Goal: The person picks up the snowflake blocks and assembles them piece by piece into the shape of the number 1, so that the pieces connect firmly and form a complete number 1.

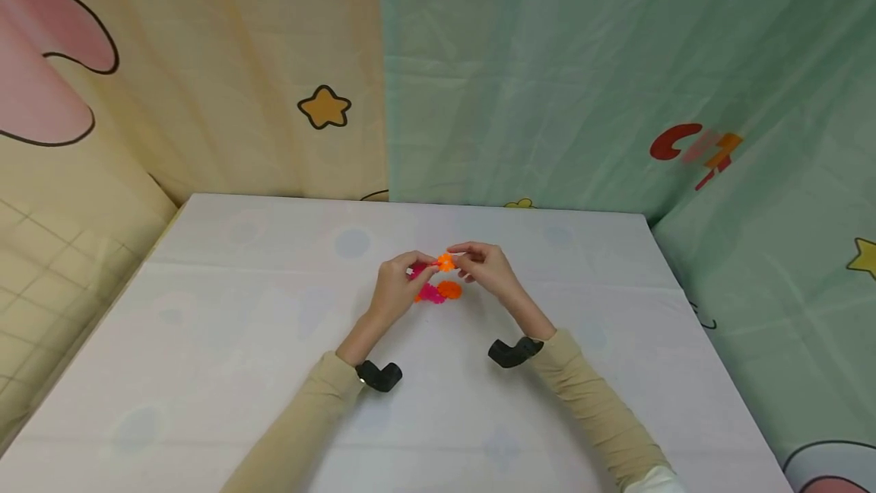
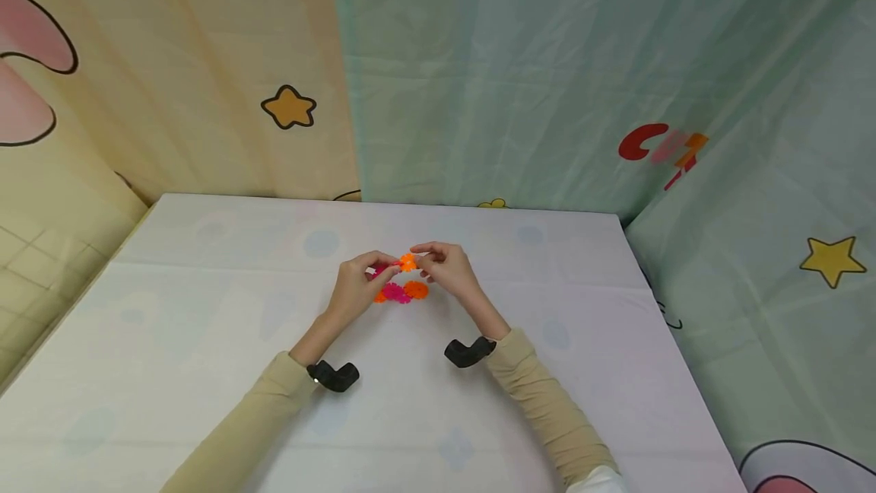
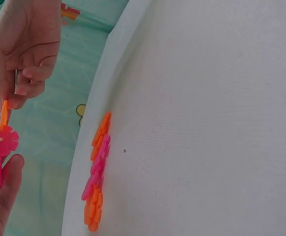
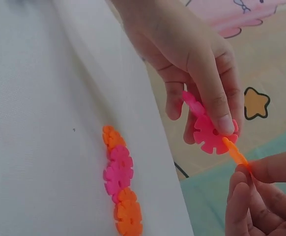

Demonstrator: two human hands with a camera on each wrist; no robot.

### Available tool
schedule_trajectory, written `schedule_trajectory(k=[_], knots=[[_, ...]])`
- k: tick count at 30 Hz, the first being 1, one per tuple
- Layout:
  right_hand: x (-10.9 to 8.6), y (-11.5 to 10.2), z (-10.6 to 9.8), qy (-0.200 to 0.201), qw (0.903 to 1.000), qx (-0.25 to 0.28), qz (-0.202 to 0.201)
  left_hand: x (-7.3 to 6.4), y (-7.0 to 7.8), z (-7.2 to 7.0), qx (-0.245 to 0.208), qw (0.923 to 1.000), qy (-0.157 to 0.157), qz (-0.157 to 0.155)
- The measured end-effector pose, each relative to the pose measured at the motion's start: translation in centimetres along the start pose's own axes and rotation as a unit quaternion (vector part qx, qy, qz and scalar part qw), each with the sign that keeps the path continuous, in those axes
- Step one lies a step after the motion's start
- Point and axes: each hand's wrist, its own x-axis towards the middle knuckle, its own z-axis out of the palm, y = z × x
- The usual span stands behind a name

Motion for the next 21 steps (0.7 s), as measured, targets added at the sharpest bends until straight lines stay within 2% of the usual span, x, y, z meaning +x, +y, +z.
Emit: schedule_trajectory(k=[7, 11, 15, 21], knots=[[-0.2, 0.1, 0.4, 0.027, 0.9995, 0.017, -0.004, -0.1, 0.1, 0.0, -0.022, 0.9991, -0.030, -0.021], [-0.2, 0.1, 0.6, 0.031, 0.9994, 0.017, 0.002, -0.2, 0.2, 0.1, -0.006, 0.9994, -0.026, -0.024], [-0.2, 0.2, 0.7, 0.015, 0.9997, 0.020, 0.003, -0.3, 0.1, 0.0, 0.012, 0.9994, -0.017, -0.030], [0.1, 1.3, 0.4, 0.004, 1.0000, -0.003, 0.003, -0.6, 0.0, -0.3, 0.031, 0.9984, -0.003, -0.047]])
